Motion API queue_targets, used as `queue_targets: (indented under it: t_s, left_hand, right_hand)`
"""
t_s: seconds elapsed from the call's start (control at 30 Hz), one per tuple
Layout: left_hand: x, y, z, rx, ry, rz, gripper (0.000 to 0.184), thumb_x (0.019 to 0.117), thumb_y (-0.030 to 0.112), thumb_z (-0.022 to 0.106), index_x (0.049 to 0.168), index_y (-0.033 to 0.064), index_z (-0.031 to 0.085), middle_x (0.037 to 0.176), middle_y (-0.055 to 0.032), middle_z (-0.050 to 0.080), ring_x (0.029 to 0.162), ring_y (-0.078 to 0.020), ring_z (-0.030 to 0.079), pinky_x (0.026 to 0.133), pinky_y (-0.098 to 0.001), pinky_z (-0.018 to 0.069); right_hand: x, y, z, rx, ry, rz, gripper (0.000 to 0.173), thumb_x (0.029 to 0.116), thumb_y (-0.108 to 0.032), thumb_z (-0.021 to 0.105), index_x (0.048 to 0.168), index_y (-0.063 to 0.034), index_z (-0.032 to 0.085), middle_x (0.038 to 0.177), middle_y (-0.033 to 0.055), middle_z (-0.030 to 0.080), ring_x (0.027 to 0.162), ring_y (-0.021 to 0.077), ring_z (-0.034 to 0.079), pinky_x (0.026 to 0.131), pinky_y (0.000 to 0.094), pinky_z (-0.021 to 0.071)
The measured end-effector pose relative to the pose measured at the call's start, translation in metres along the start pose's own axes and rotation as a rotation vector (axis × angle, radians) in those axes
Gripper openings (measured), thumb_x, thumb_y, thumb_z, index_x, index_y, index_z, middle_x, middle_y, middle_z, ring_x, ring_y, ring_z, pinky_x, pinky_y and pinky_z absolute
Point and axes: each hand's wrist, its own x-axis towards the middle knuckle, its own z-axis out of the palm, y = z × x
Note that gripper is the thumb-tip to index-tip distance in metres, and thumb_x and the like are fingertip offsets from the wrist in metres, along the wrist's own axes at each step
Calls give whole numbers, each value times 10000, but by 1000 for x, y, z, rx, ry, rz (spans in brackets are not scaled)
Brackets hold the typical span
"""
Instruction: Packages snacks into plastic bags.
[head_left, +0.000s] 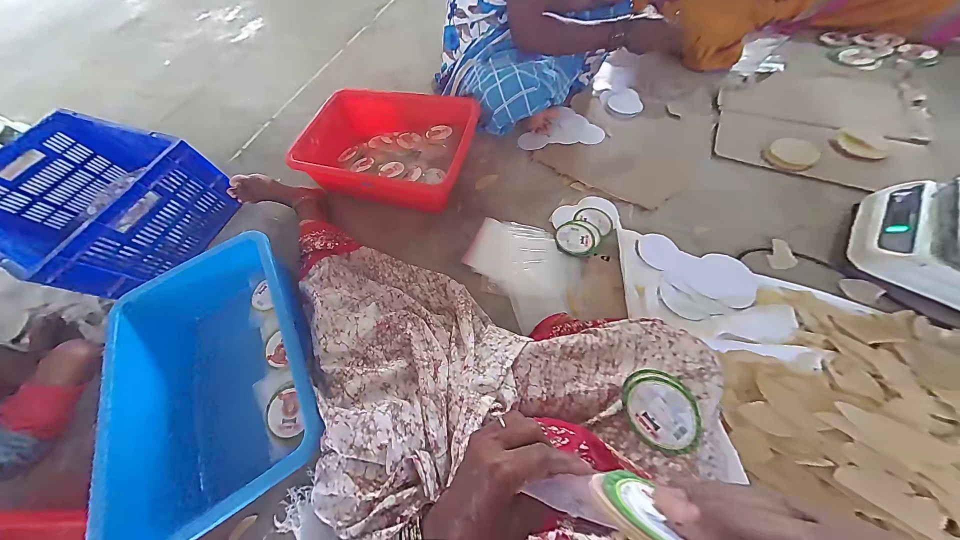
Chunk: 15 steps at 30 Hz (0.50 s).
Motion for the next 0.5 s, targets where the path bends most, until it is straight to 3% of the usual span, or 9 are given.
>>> queue_targets:
  t_s: [0.07, 0.17, 0.23, 0.27, 0.3, 0.33, 0.37, 0.5]
  left_hand:
    - [-1, -2, 1, -7, 7, -16, 125, 923, 116, 714, 1024, 57, 759, 893, -83, 688, 893, -137, 648, 836, -230, 531]
    - [-3, -5, 3, -30, 23, -83, 131, 914, 143, 753, 1016, 62, 769, 901, -73, 701, 887, -100, 659, 824, -200, 546]
    - [-5, -9, 3, -42, 20, -104, 152, 908, 162, 766, 1019, 59, 769, 922, -72, 705, 898, -81, 665, 829, -187, 554]
    - [-7, -11, 3, -39, 19, -108, 159, 905, 168, 768, 1022, 60, 768, 931, -70, 705, 899, -75, 664, 829, -181, 553]
    - [-8, -12, 3, -30, 18, -113, 160, 900, 173, 769, 1018, 64, 768, 926, -67, 704, 889, -73, 662, 820, -176, 548]
    - [-9, -13, 3, -21, 18, -122, 153, 897, 172, 768, 1008, 67, 769, 918, -65, 703, 878, -71, 659, 810, -172, 545]
    - [-10, -14, 2, -21, 17, -137, 149, 898, 171, 764, 1002, 64, 771, 912, -66, 703, 874, -74, 657, 809, -173, 542]
    - [-11, -17, -3, -49, 19, -239, 156, 909, 174, 757, 988, 41, 781, 918, -70, 722, 893, -80, 660, 828, -201, 542]
  right_hand:
    - [2, -1, -8, 24, 90, 40, 186, 953, -99, 703, 1122, -95, 625, 1084, 57, 744, 1041, 135, 726, 917, 305, 607]
    - [6, 36, -23, -308, 362, 78, 293, 943, -279, 747, 1211, -192, 667, 1147, -98, 715, 1052, 18, 676, 928, 240, 572]
    - [26, 84, -32, -532, 397, 187, 396, 927, -376, 729, 1193, -85, 694, 1111, -5, 725, 992, 27, 686, 875, 244, 588]
    - [34, 113, -38, -634, 358, 275, 412, 920, -393, 714, 1147, -49, 720, 1048, 63, 745, 923, 92, 708, 819, 320, 592]
    - [40, 144, -43, -705, 302, 362, 393, 907, -347, 719, 1103, -7, 735, 971, 157, 748, 854, 235, 725, 760, 474, 572]
    - [46, 174, -48, -726, 234, 466, 357, 907, -278, 743, 1093, 27, 732, 939, 237, 732, 845, 377, 713, 757, 612, 528]
    - [50, 202, -53, -750, 171, 551, 328, 917, -243, 744, 1097, 31, 729, 950, 273, 724, 882, 460, 703, 787, 687, 503]
    - [56, 275, -57, -843, 47, 752, 311, 972, -221, 672, 1181, 7, 702, 1034, 287, 719, 988, 496, 689, 861, 690, 486]
